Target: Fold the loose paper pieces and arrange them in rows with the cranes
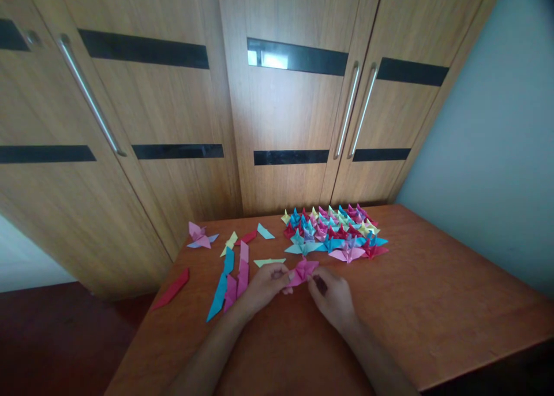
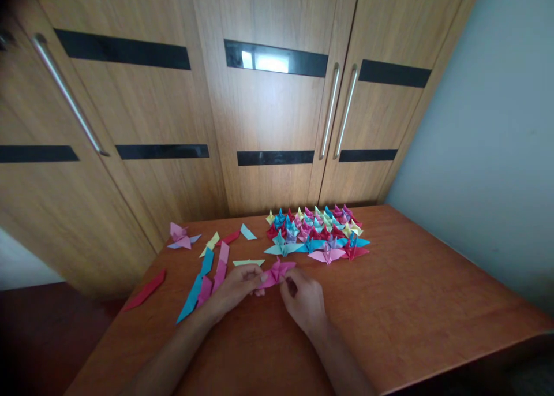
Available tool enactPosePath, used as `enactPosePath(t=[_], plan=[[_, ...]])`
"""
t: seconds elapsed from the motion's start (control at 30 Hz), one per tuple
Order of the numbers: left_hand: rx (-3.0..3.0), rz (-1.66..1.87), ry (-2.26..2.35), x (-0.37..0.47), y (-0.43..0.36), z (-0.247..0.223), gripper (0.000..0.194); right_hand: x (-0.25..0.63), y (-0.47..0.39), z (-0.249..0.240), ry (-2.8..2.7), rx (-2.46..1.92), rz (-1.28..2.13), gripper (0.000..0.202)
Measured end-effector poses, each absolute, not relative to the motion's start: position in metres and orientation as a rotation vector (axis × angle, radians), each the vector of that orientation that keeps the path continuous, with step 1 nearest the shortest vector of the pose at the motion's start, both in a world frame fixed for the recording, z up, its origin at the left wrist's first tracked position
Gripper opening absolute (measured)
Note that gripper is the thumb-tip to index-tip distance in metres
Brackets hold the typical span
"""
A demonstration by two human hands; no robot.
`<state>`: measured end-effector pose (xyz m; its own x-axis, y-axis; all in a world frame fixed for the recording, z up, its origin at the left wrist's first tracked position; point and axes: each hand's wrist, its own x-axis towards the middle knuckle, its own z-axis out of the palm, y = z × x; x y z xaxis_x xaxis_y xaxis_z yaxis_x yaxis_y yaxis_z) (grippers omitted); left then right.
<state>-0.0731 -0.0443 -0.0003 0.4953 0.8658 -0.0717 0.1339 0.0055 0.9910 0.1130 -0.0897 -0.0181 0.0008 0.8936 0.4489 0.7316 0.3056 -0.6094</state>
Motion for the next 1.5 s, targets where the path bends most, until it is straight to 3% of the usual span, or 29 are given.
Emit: enactPosePath(t=[0.23, 0.53, 1.5], plan=[[1.477, 0.703, 0.934, -0.076, -0.041, -0.001, 0.037, 0.139, -0.084, -0.014, -1.713, -1.804, -0.056, 0.019], [1.470, 0.684, 0.913, -0.077, -0.042, -0.002, 0.034, 0.149, -0.072, -0.012, -1.741, -1.986, -0.150, 0.018], [1.480, 0.675, 0.921, -0.077, -0.042, -0.003, 0.027, 0.144, -0.066, -0.003, -1.759, -2.197, -0.047, 0.026]])
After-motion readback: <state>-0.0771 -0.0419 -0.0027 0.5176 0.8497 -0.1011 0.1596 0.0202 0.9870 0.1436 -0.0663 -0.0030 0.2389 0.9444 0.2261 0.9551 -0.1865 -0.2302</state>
